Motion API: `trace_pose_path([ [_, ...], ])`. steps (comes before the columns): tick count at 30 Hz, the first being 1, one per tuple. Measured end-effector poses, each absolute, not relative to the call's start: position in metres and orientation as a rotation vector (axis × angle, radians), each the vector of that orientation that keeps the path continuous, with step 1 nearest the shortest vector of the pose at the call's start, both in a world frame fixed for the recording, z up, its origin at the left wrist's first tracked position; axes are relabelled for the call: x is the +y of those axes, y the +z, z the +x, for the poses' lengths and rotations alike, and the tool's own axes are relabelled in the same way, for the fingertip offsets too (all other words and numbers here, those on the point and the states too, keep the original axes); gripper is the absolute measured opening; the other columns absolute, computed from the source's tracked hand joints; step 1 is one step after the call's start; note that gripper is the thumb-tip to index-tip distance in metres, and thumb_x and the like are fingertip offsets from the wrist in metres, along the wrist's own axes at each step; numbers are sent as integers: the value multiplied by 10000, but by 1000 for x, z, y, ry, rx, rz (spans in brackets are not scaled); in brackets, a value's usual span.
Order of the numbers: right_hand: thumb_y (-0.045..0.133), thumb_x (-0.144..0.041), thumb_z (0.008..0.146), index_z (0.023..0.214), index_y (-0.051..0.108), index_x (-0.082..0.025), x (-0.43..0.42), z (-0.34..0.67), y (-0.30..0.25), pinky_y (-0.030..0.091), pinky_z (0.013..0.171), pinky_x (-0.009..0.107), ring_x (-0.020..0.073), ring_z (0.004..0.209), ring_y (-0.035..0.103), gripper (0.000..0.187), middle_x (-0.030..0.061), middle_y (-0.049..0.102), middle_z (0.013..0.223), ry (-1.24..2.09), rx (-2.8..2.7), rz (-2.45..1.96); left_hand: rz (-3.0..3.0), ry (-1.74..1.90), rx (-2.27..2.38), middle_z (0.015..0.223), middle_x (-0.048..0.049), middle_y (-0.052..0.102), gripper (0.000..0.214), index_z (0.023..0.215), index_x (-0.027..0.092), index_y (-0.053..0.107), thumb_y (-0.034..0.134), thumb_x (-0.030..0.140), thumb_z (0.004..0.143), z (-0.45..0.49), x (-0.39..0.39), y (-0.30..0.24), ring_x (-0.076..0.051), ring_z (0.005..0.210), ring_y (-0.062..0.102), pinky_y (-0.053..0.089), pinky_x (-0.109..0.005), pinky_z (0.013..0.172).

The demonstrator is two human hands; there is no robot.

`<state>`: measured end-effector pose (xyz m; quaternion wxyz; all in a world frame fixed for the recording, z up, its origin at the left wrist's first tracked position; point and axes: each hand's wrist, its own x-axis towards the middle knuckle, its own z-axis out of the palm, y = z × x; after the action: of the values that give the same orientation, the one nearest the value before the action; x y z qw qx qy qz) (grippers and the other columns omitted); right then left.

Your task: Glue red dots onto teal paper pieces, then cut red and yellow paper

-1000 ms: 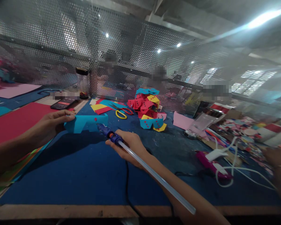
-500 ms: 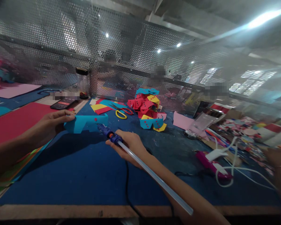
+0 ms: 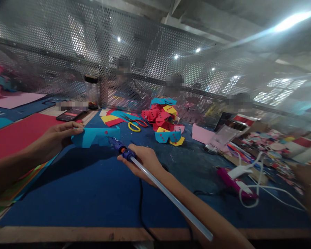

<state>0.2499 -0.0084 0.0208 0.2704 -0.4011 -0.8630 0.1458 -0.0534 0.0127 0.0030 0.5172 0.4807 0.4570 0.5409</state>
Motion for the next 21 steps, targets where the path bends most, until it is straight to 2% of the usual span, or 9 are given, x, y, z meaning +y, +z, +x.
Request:
trace_pose_path([
  [5,608,-448,919,747,535,-207,-6,252,18,321,560,237,112,579,477,305,-20,565,675,366,-2361,-1061,1157,1296,1087,710,11,607,275,787,213,703,844,430,694,-53,13,3,-131,624,567,497,-219,549],
  [16,588,-490,921,694,485,-218,-7,250,19,306,529,233,104,538,429,369,-39,505,618,356,-2328,-1067,1164,1292,1089,711,7,613,274,788,214,704,846,430,695,-55,14,2,-139,645,577,512,-228,574],
  [21,610,-436,912,724,509,-214,-6,251,17,327,545,236,102,551,436,309,-36,530,647,398,-2329,-1027,1162,1280,1079,711,21,599,271,816,206,685,830,417,726,-55,13,2,-124,633,566,497,-215,560],
])
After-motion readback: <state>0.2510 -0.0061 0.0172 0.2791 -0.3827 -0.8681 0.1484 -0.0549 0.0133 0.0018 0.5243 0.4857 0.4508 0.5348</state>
